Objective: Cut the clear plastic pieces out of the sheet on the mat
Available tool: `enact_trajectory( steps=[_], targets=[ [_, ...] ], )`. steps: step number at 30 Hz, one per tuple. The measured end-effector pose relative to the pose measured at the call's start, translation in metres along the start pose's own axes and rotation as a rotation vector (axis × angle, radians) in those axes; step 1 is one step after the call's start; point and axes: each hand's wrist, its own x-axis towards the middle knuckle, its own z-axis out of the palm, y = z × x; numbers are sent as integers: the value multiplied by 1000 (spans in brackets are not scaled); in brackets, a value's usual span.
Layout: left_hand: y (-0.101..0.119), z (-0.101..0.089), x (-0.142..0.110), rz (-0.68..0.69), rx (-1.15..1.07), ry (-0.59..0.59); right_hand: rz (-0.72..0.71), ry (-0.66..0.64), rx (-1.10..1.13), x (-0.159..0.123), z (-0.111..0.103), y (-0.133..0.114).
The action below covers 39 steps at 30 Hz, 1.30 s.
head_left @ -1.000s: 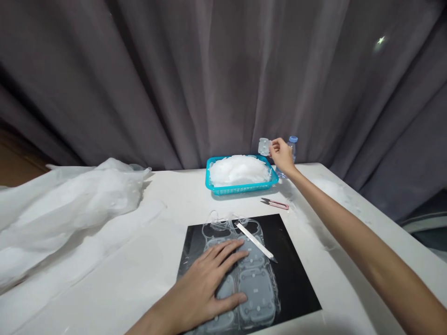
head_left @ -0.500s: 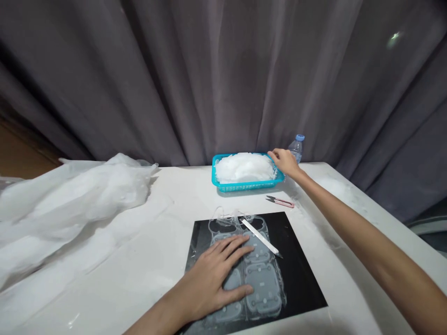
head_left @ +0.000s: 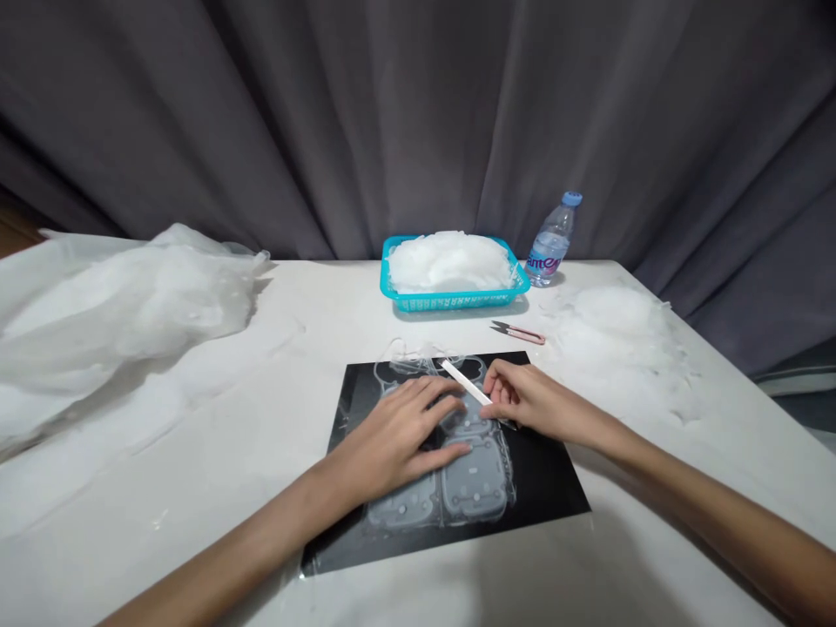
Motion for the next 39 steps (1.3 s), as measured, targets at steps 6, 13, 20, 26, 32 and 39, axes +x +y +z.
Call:
enact_trajectory(
  steps=[6, 13, 20, 26, 32, 39],
  targets=[
    [-9, 5, 4, 43, -14, -75, -20, -129, 63, 2, -42, -10],
    [-13, 8, 3, 56, -3, -3, -112, -29, 486, -12, -26, 2],
    [-13, 7, 7, 48, 94, -9, -133, -76, 252, -15, -16, 5],
    [-5, 10, 7, -37, 36, 0, -274, -57, 111, -10, -17, -2],
    [-7, 12, 5, -8, 44, 66, -344, -135, 47, -5, -20, -7],
    [-7, 14, 7, -53, 60, 72, -372, -109, -39, -9, -18, -6]
  ],
)
